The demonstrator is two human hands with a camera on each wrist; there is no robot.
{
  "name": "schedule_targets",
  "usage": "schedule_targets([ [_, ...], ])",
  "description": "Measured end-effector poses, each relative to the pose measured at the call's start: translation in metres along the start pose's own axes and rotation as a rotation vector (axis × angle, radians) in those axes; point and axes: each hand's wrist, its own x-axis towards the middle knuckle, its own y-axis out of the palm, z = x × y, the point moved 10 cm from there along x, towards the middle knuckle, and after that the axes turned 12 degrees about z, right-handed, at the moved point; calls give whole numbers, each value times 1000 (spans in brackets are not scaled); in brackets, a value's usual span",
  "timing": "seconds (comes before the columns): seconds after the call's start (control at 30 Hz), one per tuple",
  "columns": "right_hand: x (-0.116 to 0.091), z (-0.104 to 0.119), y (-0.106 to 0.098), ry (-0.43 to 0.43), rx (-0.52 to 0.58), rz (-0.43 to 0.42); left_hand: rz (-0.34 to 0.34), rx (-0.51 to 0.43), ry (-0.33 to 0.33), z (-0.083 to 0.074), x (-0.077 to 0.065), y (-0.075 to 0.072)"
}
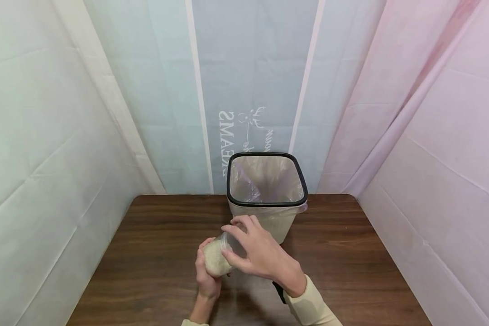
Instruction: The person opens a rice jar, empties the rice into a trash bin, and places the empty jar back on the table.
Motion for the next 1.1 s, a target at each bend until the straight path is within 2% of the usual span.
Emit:
schedule_targets([
  [0.13, -1, 6, -4, -82, 10, -6, 8, -22, -11, -1, 1, 1],
  [0.23, -1, 6, -3, -80, 25, 28, 12, -31, -9, -3, 2, 2],
  [0.33, 0, 1, -1, -10, 13, 53, 1, -37, -4, -4, 2, 0],
  [0.5, 0, -8, 0, 140, -90, 60, 3, -5, 0, -8, 2, 1],
  [0.63, -1, -8, -1, 165, -113, 57, 10, 29, 5, -12, 2, 4],
  [0.8, 0, -3, -4, 117, -97, 47, 13, 3, -9, -11, 1, 4],
  [1.1, 6, 13, -5, -46, -82, 48, -34, -45, -15, -11, 0, -6],
])
